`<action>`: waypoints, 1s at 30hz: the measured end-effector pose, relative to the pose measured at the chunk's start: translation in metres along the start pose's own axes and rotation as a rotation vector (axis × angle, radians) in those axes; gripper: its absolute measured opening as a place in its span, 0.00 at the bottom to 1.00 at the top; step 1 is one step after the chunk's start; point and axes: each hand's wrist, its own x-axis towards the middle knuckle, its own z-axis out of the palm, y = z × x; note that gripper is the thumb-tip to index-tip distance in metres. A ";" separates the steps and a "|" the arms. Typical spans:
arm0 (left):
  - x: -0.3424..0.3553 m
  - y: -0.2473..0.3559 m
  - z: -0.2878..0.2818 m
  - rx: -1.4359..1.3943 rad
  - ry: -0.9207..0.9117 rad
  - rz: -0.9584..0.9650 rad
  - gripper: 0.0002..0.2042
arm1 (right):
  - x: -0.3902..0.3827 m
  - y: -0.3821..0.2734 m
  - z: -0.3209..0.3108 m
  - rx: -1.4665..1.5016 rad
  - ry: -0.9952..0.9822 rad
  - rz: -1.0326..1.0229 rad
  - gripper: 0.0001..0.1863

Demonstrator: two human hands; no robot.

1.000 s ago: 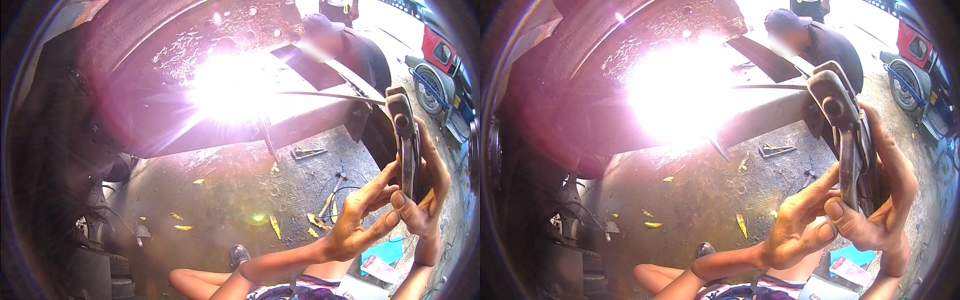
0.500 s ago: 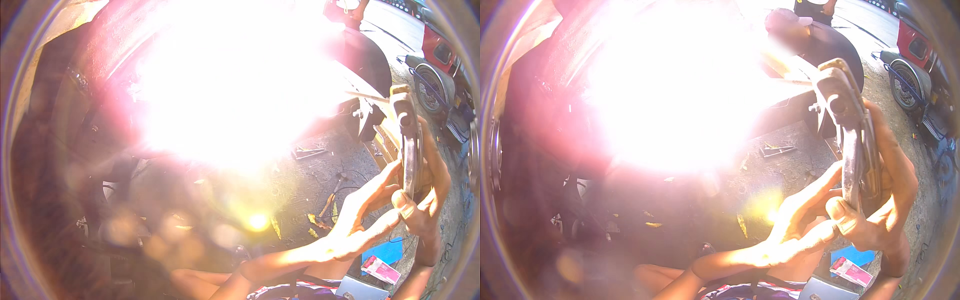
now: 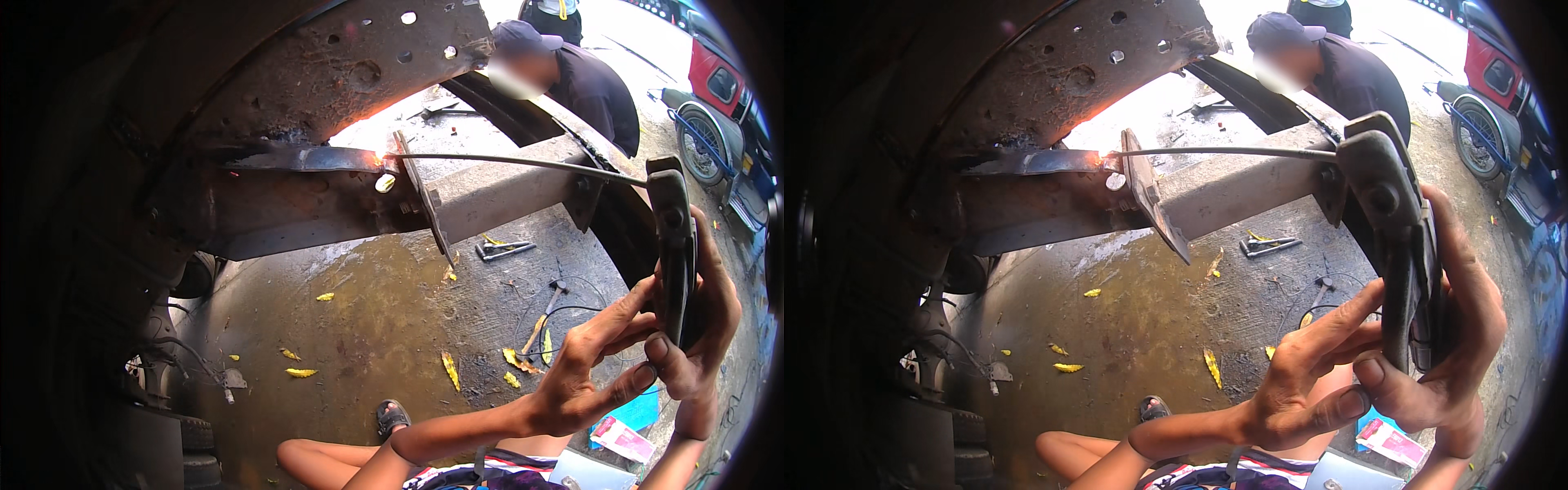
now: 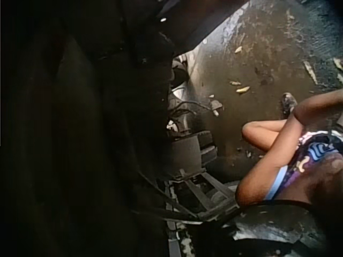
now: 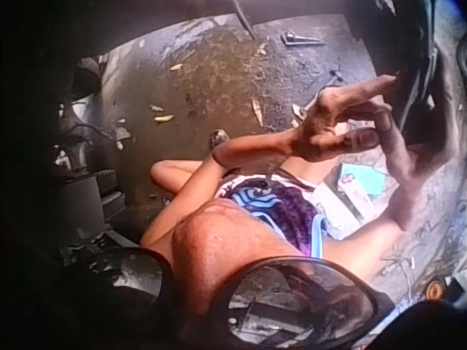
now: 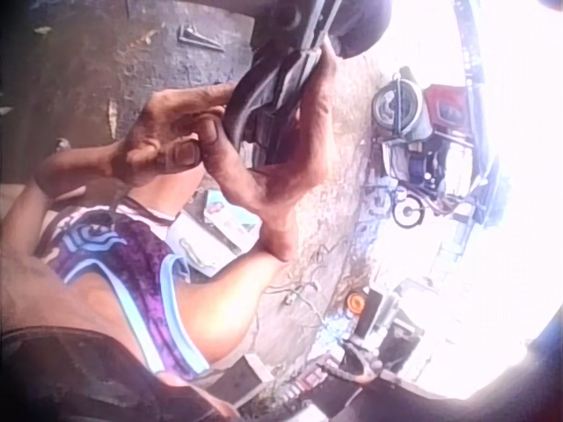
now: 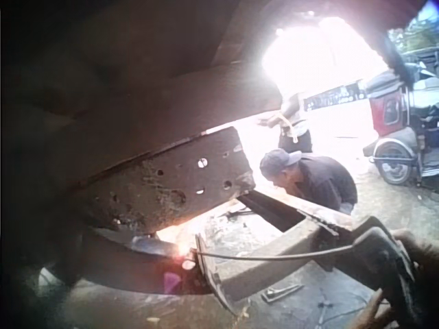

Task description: The person welds a metal frame using a welding torch, then uses a hammer to chip away slag from the weld. The person repeats the welding process on different sections of the frame.

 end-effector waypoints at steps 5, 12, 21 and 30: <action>-0.001 0.008 0.001 -0.034 0.024 -0.038 0.41 | 0.000 -0.008 0.006 0.045 0.042 0.086 0.57; 0.000 0.007 0.001 -0.021 0.010 -0.057 0.40 | 0.003 -0.003 0.004 0.030 0.061 0.021 0.56; 0.002 0.010 0.000 -0.020 -0.001 -0.068 0.40 | 0.003 -0.003 0.001 -0.009 0.015 0.031 0.56; 0.001 0.000 -0.001 0.079 0.012 0.008 0.39 | -0.002 0.010 0.006 -0.034 0.076 -0.079 0.56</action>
